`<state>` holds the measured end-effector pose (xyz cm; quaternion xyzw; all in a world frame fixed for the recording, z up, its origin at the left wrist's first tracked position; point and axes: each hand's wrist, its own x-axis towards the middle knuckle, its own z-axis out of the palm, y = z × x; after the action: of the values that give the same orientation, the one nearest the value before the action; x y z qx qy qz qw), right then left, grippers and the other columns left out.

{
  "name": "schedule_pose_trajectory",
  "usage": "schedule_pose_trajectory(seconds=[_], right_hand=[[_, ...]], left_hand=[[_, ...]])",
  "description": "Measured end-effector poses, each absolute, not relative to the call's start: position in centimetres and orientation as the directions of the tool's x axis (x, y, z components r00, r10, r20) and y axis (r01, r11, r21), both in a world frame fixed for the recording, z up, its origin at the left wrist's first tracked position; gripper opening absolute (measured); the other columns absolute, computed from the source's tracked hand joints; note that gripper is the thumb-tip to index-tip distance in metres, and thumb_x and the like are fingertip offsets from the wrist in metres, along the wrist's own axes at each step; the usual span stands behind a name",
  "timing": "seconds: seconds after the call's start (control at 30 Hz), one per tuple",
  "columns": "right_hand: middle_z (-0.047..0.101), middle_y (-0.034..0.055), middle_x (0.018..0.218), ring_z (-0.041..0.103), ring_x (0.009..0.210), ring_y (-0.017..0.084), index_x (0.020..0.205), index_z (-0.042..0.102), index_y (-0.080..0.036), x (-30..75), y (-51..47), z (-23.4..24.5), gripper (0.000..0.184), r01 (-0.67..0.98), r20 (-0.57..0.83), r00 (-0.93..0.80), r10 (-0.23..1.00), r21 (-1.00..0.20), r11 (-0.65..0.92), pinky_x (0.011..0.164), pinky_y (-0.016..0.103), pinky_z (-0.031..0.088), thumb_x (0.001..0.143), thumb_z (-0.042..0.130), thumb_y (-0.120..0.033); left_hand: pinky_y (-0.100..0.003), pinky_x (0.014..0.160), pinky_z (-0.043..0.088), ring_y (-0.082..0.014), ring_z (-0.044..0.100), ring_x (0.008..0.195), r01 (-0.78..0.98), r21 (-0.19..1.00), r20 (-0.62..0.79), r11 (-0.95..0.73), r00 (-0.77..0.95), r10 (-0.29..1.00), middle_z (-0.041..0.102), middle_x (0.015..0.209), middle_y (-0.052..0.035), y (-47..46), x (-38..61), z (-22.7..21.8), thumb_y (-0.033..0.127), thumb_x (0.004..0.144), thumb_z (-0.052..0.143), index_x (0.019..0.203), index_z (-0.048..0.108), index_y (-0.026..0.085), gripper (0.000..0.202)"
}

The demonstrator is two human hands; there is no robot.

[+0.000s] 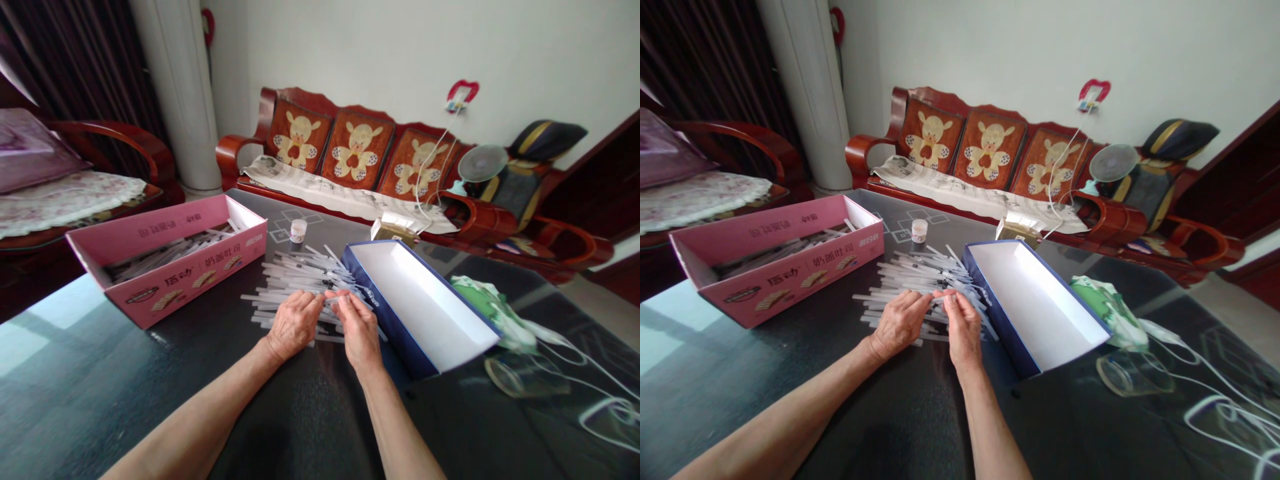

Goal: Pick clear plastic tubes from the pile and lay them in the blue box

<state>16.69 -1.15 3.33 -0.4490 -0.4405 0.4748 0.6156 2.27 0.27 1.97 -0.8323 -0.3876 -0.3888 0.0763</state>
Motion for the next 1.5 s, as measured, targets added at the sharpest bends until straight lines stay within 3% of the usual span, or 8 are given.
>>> schedule_pose_trajectory(seconds=[0.4,0.7,0.87,1.0,1.13,1.27,1.37,1.5], right_hand=[[0.07,0.0061,0.109,0.065,0.098,0.019,0.103,0.059,-0.021,15.5,-1.5,3.5,0.029,-0.186,0.163,0.187,0.969,-0.962,0.198,0.09,0.035,0.049,0.08,0.064,-0.036],[0.069,0.0008,0.084,0.059,0.062,0.011,0.087,0.06,-0.019,19.0,-1.1,7.0,0.014,0.21,0.233,0.129,0.964,-0.956,0.203,0.062,0.024,0.048,0.079,0.061,-0.03],[0.066,0.0023,0.087,0.062,0.08,0.015,0.088,0.067,-0.02,20.6,-1.8,10.5,0.011,0.66,0.34,-0.264,0.902,-0.619,0.426,0.075,0.026,0.047,0.081,0.058,-0.02],[0.066,0.0036,0.085,0.062,0.082,0.016,0.09,0.068,-0.02,21.8,-1.8,12.9,0.016,0.796,0.292,-0.455,0.841,-0.29,0.531,0.079,0.027,0.044,0.086,0.053,-0.019],[0.069,0.0051,0.099,0.063,0.093,0.016,0.098,0.067,-0.02,26.8,0.4,13.5,0.019,0.929,0.35,-0.223,0.91,-0.207,0.307,0.084,0.024,0.043,0.088,0.051,-0.022],[0.07,0.0065,0.108,0.063,0.102,0.017,0.108,0.067,-0.02,33.5,2.6,11.3,0.029,0.978,0.109,0.207,0.972,-0.017,-0.207,0.085,0.023,0.042,0.089,0.045,-0.023],[0.073,0.0136,0.094,0.067,0.094,0.023,0.089,0.073,-0.014,36.4,3.1,8.8,0.027,0.942,-0.005,0.331,0.944,0.061,-0.33,0.078,0.027,0.046,0.084,0.047,-0.016],[0.072,0.0201,0.098,0.068,0.096,0.026,0.096,0.073,-0.009,37.5,3.5,6.8,0.027,0.895,-0.11,0.438,0.892,0.14,-0.423,0.075,0.027,0.048,0.077,0.054,-0.012]], left_hand=[[-0.031,0.066,0.035,-0.0181,0.048,0.072,0.762,0.12,0.735,-0.636,0.362,0.573,0.058,0.076,-0.0041,0.5,2.0,2.5,0.022,0.094,0.041,0.103,0.06,0.019,0.021],[-0.035,0.075,0.039,-0.0193,0.051,0.08,0.761,0.129,0.845,-0.635,0.251,0.472,0.063,0.093,-0.0076,0.8,1.7,1.8,0.015,0.089,0.051,0.114,0.055,0.016,0.026],[-0.031,0.071,0.041,-0.0177,0.05,0.077,0.687,0.118,0.831,-0.717,0.327,0.45,0.063,0.089,-0.0067,0.9,1.9,1.5,0.012,0.089,0.049,0.117,0.054,0.016,0.028],[-0.036,0.079,0.044,-0.0213,0.054,0.091,0.695,0.118,0.826,-0.709,0.328,0.459,0.063,0.105,-0.0103,0.9,2.0,1.8,0.014,0.087,0.052,0.121,0.052,0.017,0.034],[-0.042,0.092,0.042,-0.0267,0.05,0.113,0.697,0.153,0.827,-0.7,0.297,0.477,0.054,0.126,-0.0156,1.0,1.9,1.7,0.01,0.086,0.049,0.13,0.045,0.015,0.044],[-0.042,0.092,0.043,-0.0262,0.05,0.114,0.676,0.167,0.81,-0.717,0.32,0.491,0.054,0.126,-0.0147,1.1,1.9,1.4,0.006,0.085,0.045,0.13,0.046,0.016,0.046],[-0.041,0.092,0.044,-0.0256,0.05,0.112,0.669,0.168,0.805,-0.724,0.331,0.493,0.054,0.125,-0.0142,1.2,1.9,1.2,0.004,0.084,0.044,0.128,0.047,0.016,0.045],[-0.04,0.09,0.045,-0.0248,0.052,0.108,0.653,0.161,0.802,-0.74,0.351,0.483,0.055,0.123,-0.0143,1.4,1.7,1.0,0.003,0.084,0.044,0.128,0.047,0.015,0.046]])
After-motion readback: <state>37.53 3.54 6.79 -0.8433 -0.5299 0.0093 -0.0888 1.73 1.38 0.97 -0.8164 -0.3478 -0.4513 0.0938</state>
